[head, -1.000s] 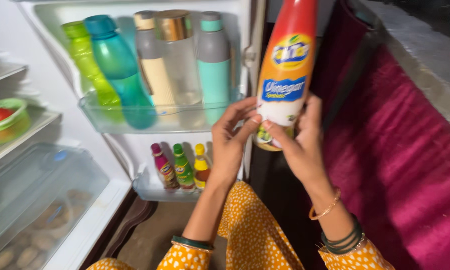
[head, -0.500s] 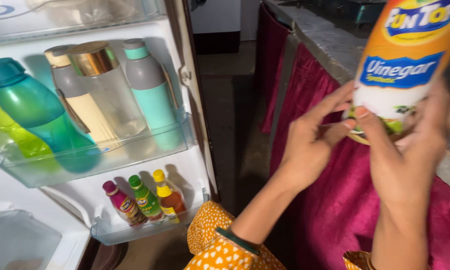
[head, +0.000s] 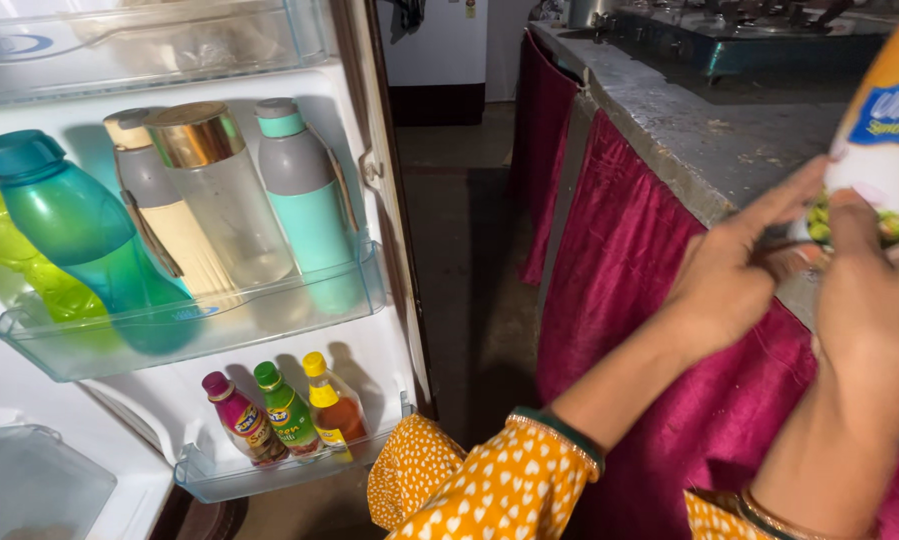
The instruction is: The person sits on the floor in front of an open refrigerator and removes items one at a time: condiment bottles from the door shelf, water bottles and flasks from the door racks, and bowls of vegetables from the inner shelves, placing each on the adjacent kitchen counter.
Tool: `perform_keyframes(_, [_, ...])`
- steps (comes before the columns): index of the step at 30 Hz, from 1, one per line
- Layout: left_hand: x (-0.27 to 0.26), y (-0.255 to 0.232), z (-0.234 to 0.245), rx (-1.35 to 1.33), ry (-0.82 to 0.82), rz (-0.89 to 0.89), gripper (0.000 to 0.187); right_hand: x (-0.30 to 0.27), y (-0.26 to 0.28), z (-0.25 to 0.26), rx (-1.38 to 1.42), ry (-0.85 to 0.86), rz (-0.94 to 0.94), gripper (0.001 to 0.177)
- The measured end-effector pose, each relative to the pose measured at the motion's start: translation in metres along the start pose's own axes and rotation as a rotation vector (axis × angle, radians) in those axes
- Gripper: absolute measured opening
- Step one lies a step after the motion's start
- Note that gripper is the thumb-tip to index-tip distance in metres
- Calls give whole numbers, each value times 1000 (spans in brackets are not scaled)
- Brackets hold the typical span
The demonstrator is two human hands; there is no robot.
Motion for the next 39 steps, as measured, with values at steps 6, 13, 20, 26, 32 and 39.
perform_keyframes(6, [59,61,20,-285,-27,95,79,50,-56,-30,-230,-54,382,67])
perform_keyframes(13, [69,114,33,-191,-66,139,73,95,-130,-54,-631,-202,231,82])
perform_keyframes(20, [43,118,54,-61,-113,197,60,120,-187,-78,-728,-163,-42,78])
perform_keyframes(26, [21,104,84,-40,-161,223,62,157,-250,-116,-840,-91,-240,80])
perform_keyframes(32, [46,100,108,-226,-223,155,52,173,-268,-135,-914,-34,-397,84])
perform_keyframes(39, [171,141,97,-79,-313,235,56,203,-263,-131,-924,243,-609,62])
Point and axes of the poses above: each hand's wrist, its own x-axis towards the middle knuckle, its own z-axis out of the back of the hand, y = z × x, the point moved 10 cm from there along x, towards the middle knuckle, and after that the axes turned 2 degrees about -y, right-handed, at the moved point
